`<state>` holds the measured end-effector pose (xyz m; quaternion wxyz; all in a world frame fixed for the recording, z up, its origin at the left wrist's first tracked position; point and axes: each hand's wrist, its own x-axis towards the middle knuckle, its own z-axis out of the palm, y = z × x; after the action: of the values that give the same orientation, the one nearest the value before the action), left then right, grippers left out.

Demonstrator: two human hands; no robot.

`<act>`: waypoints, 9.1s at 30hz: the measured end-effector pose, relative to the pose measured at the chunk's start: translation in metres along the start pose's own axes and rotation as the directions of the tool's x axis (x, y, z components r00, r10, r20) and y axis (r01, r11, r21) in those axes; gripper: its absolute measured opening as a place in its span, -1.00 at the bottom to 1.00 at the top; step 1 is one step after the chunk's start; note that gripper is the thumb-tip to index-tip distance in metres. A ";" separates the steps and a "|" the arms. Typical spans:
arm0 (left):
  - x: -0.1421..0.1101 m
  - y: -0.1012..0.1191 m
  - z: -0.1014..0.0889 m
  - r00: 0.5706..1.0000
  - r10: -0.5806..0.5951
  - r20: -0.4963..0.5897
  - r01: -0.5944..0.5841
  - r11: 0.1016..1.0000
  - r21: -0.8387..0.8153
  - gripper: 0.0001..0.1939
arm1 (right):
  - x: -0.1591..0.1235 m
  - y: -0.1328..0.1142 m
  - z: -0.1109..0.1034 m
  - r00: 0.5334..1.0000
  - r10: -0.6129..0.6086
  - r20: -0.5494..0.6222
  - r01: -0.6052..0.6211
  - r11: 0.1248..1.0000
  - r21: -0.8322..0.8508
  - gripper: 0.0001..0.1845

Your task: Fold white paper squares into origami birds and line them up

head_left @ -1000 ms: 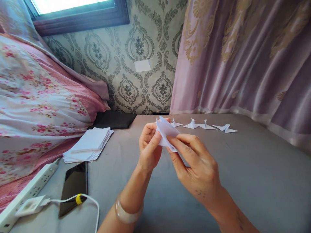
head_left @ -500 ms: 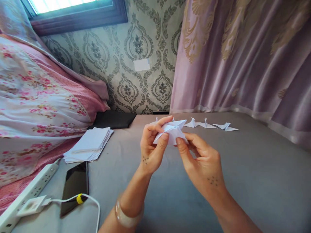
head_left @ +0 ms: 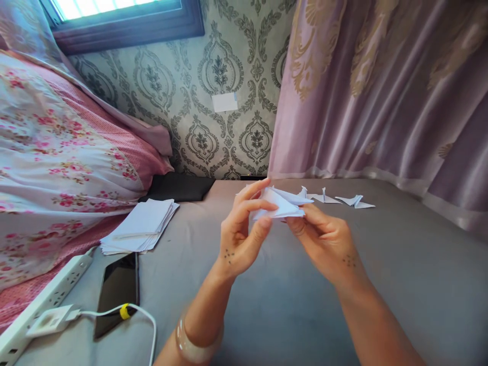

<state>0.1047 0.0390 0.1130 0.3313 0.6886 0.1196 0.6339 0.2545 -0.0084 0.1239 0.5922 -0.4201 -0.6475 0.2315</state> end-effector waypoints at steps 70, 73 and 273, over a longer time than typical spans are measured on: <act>-0.001 -0.003 0.023 0.764 -0.488 -0.422 0.402 0.872 -0.280 -0.79 | -0.006 0.008 0.025 0.910 -0.284 -0.303 0.095 0.852 -0.515 -0.77; -0.002 -0.004 0.026 0.776 -0.482 -0.406 0.404 0.875 -0.266 -0.79 | -0.005 0.009 0.025 0.906 -0.323 -0.274 0.119 0.815 -0.567 -0.87; 0.001 -0.017 0.016 0.712 -0.700 0.052 0.571 0.534 -0.624 -0.81 | 0.001 0.010 -0.011 0.995 -0.100 -0.016 0.089 0.937 -0.339 -0.77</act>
<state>0.1248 0.0481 0.1039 0.7248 0.3854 0.1896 0.5387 0.2674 -0.0039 0.1184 0.5325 -0.4875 -0.6872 0.0816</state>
